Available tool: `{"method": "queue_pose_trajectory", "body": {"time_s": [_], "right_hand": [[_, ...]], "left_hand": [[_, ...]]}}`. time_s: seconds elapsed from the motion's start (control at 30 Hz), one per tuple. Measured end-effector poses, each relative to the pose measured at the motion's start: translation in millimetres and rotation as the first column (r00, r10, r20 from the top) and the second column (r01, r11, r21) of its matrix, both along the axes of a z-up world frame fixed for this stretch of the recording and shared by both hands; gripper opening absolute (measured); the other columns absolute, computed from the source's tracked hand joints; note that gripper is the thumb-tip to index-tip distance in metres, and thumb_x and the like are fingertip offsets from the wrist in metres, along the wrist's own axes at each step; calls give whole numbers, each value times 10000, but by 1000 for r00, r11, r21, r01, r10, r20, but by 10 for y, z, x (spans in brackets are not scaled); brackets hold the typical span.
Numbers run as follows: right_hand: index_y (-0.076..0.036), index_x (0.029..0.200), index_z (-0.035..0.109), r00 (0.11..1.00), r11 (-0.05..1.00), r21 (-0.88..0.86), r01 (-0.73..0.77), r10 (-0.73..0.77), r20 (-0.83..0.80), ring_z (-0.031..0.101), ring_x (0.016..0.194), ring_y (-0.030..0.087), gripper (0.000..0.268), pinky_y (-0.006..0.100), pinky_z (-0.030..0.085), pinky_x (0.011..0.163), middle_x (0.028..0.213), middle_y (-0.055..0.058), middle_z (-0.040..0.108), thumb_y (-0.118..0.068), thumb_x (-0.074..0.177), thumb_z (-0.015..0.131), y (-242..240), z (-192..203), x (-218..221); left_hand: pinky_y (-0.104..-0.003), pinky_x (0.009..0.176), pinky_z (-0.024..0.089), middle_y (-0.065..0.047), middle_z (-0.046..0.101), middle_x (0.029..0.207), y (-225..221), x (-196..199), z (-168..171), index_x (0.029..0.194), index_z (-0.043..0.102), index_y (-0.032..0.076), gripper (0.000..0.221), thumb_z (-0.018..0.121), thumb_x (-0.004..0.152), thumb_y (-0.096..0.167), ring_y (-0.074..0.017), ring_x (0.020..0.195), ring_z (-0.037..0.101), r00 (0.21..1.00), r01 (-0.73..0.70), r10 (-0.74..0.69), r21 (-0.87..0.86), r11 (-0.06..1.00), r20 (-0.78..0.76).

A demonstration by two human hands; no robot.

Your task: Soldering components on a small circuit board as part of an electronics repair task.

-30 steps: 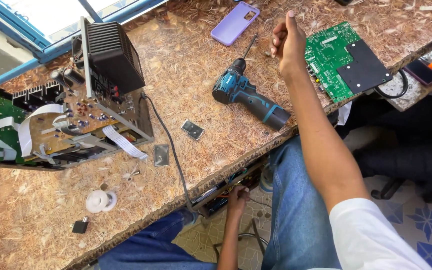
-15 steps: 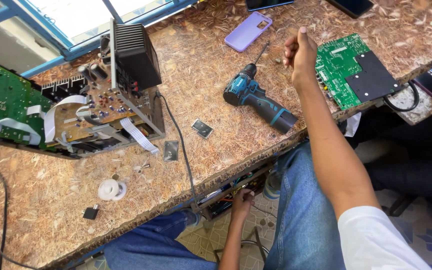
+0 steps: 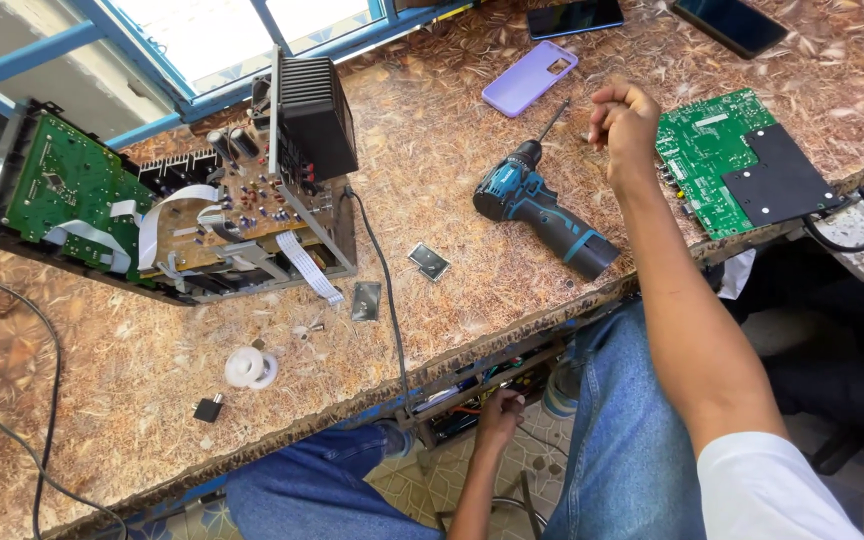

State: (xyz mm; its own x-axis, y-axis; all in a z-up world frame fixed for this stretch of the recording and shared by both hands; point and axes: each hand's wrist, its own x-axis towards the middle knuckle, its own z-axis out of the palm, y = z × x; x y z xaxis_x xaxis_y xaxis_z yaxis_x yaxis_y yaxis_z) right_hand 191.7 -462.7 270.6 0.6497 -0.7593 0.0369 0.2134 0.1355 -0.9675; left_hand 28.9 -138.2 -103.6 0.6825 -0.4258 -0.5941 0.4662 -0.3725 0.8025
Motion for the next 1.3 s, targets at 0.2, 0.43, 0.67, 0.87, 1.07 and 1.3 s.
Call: {"method": "queue_pose_trajectory", "body": {"time_s": [0.2,0.43,0.67,0.87,1.07,1.3], "right_hand": [[-88,835,622,999,999,-26,29,-29,-18,484,484,96,342,226,320,439,652,33,605,139,756,379,-54,-41,12],[-44,835,635,980,991,-5,136,-134,150,506,401,169,248,266,380,410,551,73,567,74,701,462,-494,-706,357],[-90,896,610,956,969,70,235,-244,165,539,482,125,153,255,378,429,645,35,597,-50,930,467,-358,-356,148],[-85,936,625,988,988,-32,150,-148,50,538,476,95,269,212,436,436,627,-5,589,-197,1105,448,-199,-138,-7],[-84,904,651,993,978,-207,-20,-6,-122,495,436,129,224,268,462,474,538,12,517,-67,1031,467,-96,-183,79],[-101,893,642,959,908,-387,-159,49,-280,548,602,127,292,288,474,582,717,44,624,63,905,400,142,-102,74]], "left_hand": [[-275,725,577,-67,704,933,-21,14,-175,1117,677,80,162,616,991,162,-154,773,703,1000,13,-13,-30,999,7],[-307,702,608,-89,699,1039,42,-12,-327,1075,682,74,136,602,985,136,-226,748,764,1000,6,-6,-40,999,-20],[-302,716,554,-73,733,1039,59,30,-199,1156,683,107,293,623,959,315,-211,793,777,1000,15,-15,12,1000,-10],[-336,780,554,-87,735,1084,42,36,25,1219,669,115,359,598,946,337,-216,826,757,999,25,-23,52,998,-39],[-320,792,608,-88,727,1065,27,35,-36,1155,690,100,296,601,969,312,-216,872,749,1000,22,-21,15,1000,-4],[-290,771,621,-82,724,1043,24,12,-241,1115,705,91,234,608,969,247,-207,887,735,998,13,-9,-57,998,68]]}}
